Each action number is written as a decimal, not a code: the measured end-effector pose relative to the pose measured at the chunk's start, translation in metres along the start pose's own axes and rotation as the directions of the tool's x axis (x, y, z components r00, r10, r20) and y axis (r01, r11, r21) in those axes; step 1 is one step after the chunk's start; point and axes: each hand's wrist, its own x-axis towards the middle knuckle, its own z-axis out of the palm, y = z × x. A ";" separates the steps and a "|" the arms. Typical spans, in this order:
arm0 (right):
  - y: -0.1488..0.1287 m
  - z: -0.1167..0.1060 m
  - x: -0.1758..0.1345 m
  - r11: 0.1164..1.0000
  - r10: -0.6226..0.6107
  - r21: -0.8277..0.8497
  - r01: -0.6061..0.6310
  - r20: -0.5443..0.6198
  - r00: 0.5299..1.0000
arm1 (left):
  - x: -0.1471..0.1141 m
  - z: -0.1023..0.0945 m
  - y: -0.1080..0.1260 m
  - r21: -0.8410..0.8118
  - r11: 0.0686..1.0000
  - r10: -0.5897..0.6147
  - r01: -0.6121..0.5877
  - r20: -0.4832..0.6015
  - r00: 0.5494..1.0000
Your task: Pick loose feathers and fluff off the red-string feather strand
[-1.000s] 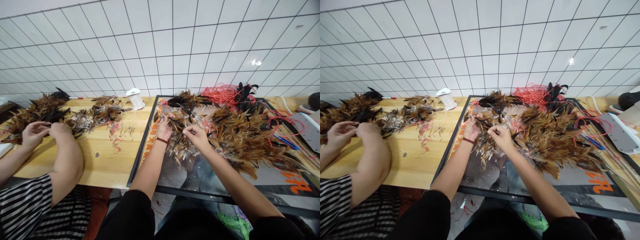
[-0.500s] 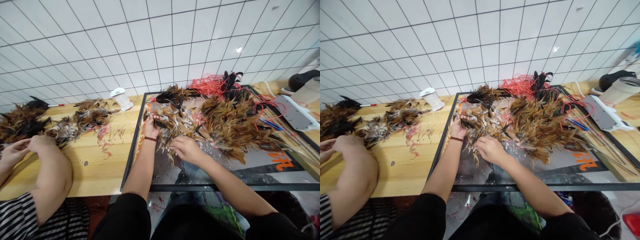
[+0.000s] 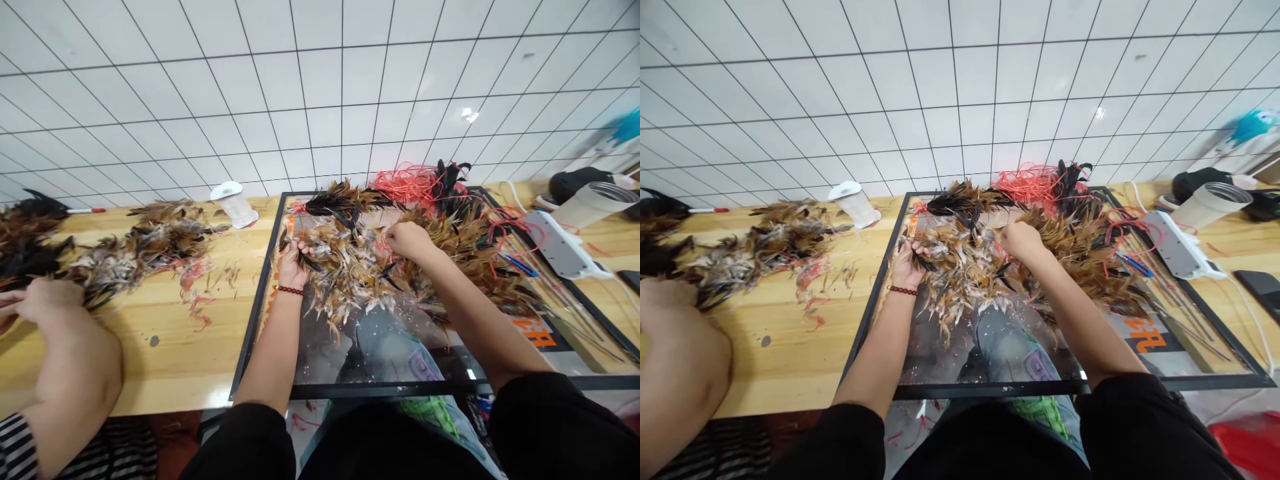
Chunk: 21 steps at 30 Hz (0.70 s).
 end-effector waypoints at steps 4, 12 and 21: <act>-0.014 0.018 0.015 1.000 0.003 -0.028 0.001 0.127 0.992 | -0.001 0.001 0.000 0.024 1.000 -0.004 0.005 -0.006 1.000; 0.016 0.002 0.017 0.988 -0.039 0.148 0.031 0.056 0.998 | -0.002 -0.001 -0.002 0.065 0.998 -0.019 0.018 0.010 1.000; 0.002 0.002 0.003 0.211 -0.003 0.977 0.027 -0.027 1.000 | -0.002 0.000 -0.005 0.093 0.996 0.017 -0.018 0.009 1.000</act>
